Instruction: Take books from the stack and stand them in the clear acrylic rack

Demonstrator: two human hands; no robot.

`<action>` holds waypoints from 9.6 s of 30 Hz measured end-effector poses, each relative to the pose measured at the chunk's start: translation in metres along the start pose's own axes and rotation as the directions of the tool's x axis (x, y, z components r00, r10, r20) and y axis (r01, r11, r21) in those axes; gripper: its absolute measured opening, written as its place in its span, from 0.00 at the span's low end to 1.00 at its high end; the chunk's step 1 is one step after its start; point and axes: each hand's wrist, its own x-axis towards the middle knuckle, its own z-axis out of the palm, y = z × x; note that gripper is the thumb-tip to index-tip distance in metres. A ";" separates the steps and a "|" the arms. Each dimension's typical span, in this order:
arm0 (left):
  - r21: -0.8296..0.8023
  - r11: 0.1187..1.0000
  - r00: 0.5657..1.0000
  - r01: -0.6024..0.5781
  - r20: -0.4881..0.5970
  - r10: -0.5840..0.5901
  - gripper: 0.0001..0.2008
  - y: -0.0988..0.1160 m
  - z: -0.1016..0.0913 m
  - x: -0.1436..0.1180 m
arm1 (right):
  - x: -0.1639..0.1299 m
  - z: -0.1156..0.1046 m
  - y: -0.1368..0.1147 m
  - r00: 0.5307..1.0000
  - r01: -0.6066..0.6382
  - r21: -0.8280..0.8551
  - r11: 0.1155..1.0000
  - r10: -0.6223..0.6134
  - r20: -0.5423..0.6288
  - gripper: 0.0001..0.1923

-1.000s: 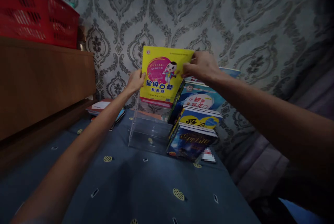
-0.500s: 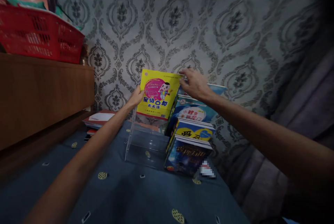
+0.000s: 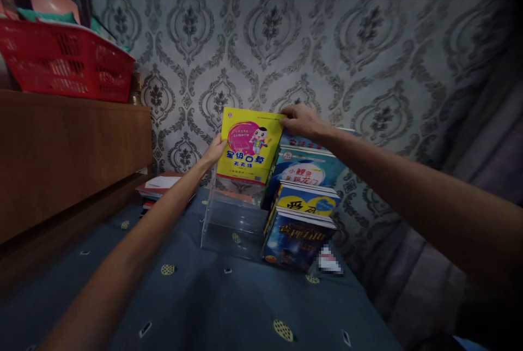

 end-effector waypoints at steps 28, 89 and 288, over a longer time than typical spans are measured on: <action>0.088 0.995 0.992 -0.044 0.119 0.033 0.23 0.004 -0.013 -0.011 | -0.012 0.008 0.005 0.968 0.186 -0.167 0.968 -0.210 -0.139 0.19; 0.948 -0.054 0.617 -0.315 0.162 -0.770 0.26 0.068 -0.079 -0.389 | -0.396 0.214 -0.063 0.943 -0.023 0.588 0.809 -0.178 0.281 0.13; 0.867 0.417 0.762 -0.274 0.460 -0.456 0.16 0.052 -0.032 -0.400 | -0.396 0.197 -0.082 0.909 0.012 0.747 0.665 -0.318 0.269 0.22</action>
